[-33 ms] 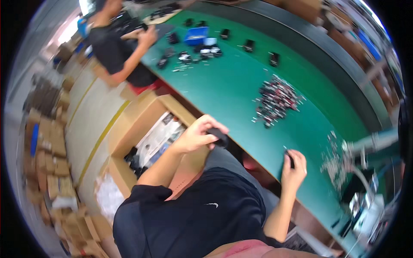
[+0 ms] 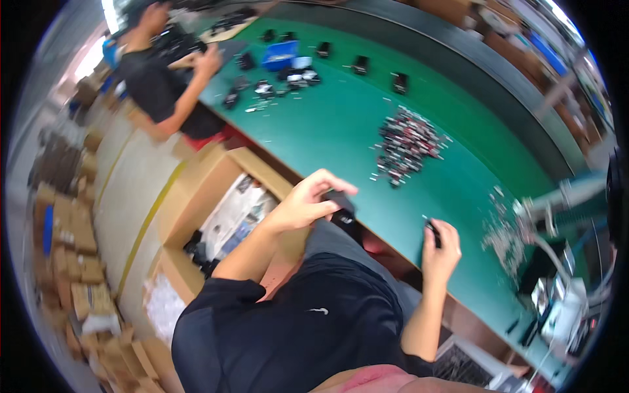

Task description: The person assembles small electronic components using a handheld electric screwdriver.

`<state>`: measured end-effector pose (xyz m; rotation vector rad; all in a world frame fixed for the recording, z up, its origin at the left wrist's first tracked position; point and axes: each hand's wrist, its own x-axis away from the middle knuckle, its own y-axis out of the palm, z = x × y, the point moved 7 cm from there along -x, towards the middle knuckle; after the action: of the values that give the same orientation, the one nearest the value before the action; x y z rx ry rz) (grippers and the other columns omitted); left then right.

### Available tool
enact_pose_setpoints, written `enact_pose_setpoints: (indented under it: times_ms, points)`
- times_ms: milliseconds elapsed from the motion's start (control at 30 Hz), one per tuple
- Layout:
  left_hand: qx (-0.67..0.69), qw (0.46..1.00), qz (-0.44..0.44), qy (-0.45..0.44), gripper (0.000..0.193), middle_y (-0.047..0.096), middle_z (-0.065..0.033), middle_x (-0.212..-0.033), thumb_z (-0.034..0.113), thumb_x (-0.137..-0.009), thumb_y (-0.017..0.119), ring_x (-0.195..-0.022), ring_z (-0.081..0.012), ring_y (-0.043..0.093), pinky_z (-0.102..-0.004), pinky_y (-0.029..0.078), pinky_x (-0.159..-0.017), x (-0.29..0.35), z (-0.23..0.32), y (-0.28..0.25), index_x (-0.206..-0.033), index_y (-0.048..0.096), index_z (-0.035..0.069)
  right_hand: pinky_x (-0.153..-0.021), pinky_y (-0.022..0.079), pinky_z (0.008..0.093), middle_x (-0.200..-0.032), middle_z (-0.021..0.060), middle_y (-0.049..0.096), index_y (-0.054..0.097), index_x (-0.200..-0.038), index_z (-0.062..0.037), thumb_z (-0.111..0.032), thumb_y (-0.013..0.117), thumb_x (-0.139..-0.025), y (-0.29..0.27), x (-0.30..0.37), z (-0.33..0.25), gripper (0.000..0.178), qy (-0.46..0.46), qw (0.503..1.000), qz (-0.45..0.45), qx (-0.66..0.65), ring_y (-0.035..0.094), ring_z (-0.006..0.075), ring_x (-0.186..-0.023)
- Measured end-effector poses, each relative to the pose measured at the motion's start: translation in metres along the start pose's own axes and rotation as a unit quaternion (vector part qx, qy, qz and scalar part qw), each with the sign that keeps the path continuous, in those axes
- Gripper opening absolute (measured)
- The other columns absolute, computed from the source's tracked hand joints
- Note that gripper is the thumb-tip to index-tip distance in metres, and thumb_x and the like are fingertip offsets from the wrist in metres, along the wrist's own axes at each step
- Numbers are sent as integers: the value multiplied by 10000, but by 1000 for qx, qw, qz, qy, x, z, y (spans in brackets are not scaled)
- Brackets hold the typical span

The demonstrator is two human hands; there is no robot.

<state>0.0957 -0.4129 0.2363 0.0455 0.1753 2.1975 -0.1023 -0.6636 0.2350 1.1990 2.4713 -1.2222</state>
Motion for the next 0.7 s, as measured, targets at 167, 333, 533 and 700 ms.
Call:
enact_pose_setpoints:
  times_ms: [167,333,533,700]
  points:
    - [-344,877,-180,282,291,637,-142,-1256,47,-873,742,-1148,-316,638,-398,545,-928,-121,37,137,-1136,621,15,-887,557,402,-1011,138,741,734,-920,-24,-21,785,-816,-20,20,11,116,20,1000,23,-2,705,318,-975]
    - [-464,777,-348,244,515,632,-162,-1303,85,-857,741,-1139,-362,651,-432,536,-971,-185,-25,212,-1340,571,33,-829,588,368,-1028,133,747,758,-909,-31,-14,802,-799,-50,49,24,119,98,994,39,-20,730,290,-952]
    - [-389,833,-353,174,890,488,-231,-1489,266,-822,823,-1386,-366,482,-453,380,-1159,-191,-21,200,-1550,364,37,-775,595,330,-1032,133,755,760,-923,-8,10,792,-813,-69,65,26,115,147,987,48,-37,743,235,-869]
    - [-432,789,-330,286,1261,499,-171,-1491,429,-583,966,-1423,-326,451,-551,286,-1166,-166,-31,188,-1589,282,97,-757,600,291,-1034,133,760,758,-930,15,20,785,-829,-64,26,18,105,123,986,59,-99,744,186,-835]
